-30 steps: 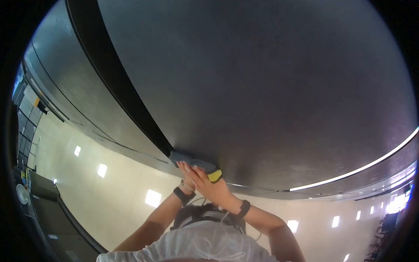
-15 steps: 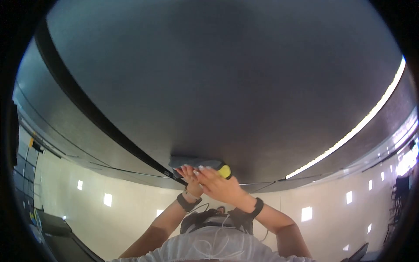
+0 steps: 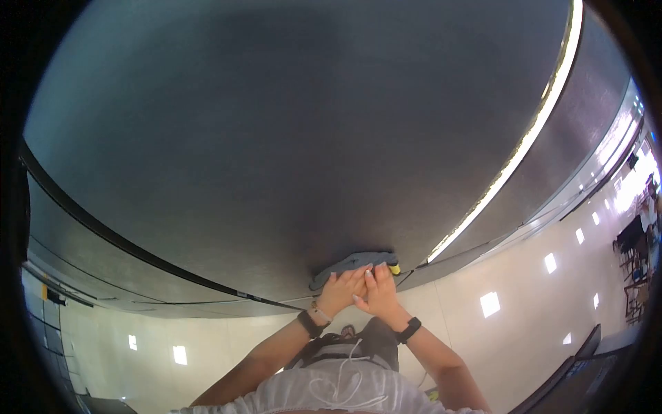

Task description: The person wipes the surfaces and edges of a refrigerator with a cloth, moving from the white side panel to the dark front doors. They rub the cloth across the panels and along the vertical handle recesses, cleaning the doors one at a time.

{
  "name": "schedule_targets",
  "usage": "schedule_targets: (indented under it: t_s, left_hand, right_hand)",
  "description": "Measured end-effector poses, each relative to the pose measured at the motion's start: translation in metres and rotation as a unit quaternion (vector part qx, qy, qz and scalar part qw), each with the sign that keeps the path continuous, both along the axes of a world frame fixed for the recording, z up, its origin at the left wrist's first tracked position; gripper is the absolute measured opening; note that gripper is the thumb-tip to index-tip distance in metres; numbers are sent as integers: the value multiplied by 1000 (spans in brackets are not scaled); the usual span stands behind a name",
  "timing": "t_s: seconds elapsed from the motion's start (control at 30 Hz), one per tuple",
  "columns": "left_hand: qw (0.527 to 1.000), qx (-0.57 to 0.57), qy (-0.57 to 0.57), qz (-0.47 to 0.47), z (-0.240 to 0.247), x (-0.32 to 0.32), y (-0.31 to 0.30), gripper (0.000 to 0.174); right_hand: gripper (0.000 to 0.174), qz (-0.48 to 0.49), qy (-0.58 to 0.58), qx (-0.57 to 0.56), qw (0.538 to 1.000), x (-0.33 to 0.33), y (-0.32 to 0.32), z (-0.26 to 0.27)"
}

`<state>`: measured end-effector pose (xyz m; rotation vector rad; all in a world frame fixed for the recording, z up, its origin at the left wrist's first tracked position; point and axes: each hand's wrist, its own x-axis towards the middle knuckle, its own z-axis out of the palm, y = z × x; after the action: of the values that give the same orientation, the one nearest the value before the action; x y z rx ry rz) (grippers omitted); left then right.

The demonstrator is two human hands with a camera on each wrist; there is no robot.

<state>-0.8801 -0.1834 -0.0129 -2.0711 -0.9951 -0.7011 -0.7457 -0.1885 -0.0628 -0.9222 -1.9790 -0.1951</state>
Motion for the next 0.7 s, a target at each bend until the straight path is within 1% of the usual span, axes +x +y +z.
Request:
schedule_targets:
  t_s: [0.03,0.1,0.17,0.2,0.27,0.33,0.37,0.43,0.47,0.5,0.53,0.57,0.6,0.63,0.67,0.7]
  left_hand:
    - [1000,-19,10,1,-13,-2,-2,30]
    - [999,-36,21,-3,-30,-1,-4,31]
    - [995,-93,16,37,-41,-1,-7,35]
    - [995,-93,17,32,-40,1,-8,35]
    - [993,-105,-56,6,-36,10,-4,35]
    - [993,-94,-71,2,-11,26,0,36]
    - [992,-86,-87,5,5,36,1,37]
    - [991,-114,-67,-20,34,57,9,40]
    - [989,-136,-46,-37,48,67,14,44]
    - [988,-139,-48,-39,61,79,19,44]
    - [995,-82,-16,-45,74,89,25,46]
    - [998,-24,16,-50,80,97,28,47]
    - [999,-23,14,-47,79,102,29,47]
    - [998,-18,43,-49,76,105,31,49]
    - [996,-14,72,-51,72,107,32,50]
    - [996,-14,70,-48,66,107,33,50]
  right_hand:
    - [70,-5,0,0,1000,-1,-6,2]
    - [70,-14,-35,-77,996,-5,-17,11]
    - [68,-19,-34,-78,996,-5,-18,25]
    - [67,-5,-40,-75,996,-2,-17,28]
    - [66,3,-46,-69,997,8,-10,40]
    - [65,20,-53,-44,997,24,-3,55]
    - [65,14,-54,-46,997,32,1,62]
    - [68,-27,-30,2,999,50,10,77]
    - [68,-31,-33,-1,999,58,13,86]
    - [68,-74,2,12,997,64,16,95]
    - [68,-116,37,26,992,69,17,99]
    - [68,-114,35,26,992,72,16,99]
    - [68,-129,64,1,989,75,16,98]
    - [67,-144,93,-25,985,77,16,95]
    - [65,-132,112,-44,984,76,14,88]
    - [65,-130,111,-44,984,75,12,75]
